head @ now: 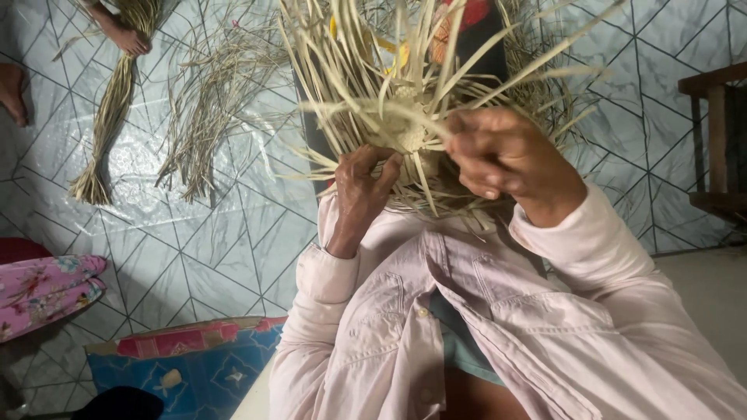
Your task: Weaving dried palm leaves by hand to create a structured object like a hat or basket
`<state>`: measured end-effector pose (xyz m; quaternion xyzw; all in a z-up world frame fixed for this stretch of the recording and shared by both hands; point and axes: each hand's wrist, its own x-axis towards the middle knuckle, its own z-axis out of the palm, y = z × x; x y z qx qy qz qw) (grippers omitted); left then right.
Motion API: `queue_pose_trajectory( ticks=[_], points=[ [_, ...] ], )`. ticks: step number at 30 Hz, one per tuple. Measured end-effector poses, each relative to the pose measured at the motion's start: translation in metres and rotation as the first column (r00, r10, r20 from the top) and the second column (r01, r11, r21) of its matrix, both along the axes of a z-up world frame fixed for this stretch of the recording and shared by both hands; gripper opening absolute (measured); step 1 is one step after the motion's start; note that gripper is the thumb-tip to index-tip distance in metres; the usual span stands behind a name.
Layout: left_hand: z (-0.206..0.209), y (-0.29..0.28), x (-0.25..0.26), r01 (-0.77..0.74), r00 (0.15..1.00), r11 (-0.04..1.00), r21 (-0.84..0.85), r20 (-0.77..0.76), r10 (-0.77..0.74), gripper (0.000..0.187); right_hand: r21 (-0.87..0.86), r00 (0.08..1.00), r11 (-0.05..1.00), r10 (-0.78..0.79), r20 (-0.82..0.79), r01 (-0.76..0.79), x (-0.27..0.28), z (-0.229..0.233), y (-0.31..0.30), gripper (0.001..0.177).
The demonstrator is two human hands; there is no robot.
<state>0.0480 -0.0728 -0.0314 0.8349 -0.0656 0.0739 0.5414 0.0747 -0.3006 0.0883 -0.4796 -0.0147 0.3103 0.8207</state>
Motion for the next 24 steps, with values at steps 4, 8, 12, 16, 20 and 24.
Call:
queue_pose_trajectory(
  ticks=[4,8,12,16,20,24],
  points=[
    [0.016,0.000,0.000,-0.002,0.999,1.000,0.005,-0.036,0.002,0.019,-0.042,0.974,0.990,-0.126,0.190,0.136,-0.016,0.028,0.016,0.013],
    [0.006,-0.001,-0.004,0.010,0.999,0.999,0.031,-0.034,-0.009,0.013,-0.213,0.089,0.948,0.197,0.976,0.235,-0.041,0.016,0.092,0.018],
    [0.003,0.002,-0.006,-0.017,0.997,0.999,0.030,-0.078,0.020,0.013,-0.271,0.176,0.961,0.275,0.945,-0.044,-0.077,-0.046,0.169,0.024],
    [-0.007,0.013,-0.005,0.009,0.985,0.999,-0.053,-0.174,-0.018,0.013,-0.319,0.057,0.927,0.314,0.948,0.196,-0.098,-0.056,0.191,0.038],
    [0.041,0.021,-0.027,0.079,0.966,0.963,-0.256,-0.217,-0.137,0.023,-0.268,0.057,0.924,0.262,0.963,0.272,-0.073,-0.021,0.147,0.044],
    [0.041,0.041,-0.006,0.278,0.955,0.952,-0.124,-0.075,-0.288,0.064,-0.387,0.048,0.736,0.437,0.898,0.556,-0.013,-0.022,0.071,0.030]
  ],
)
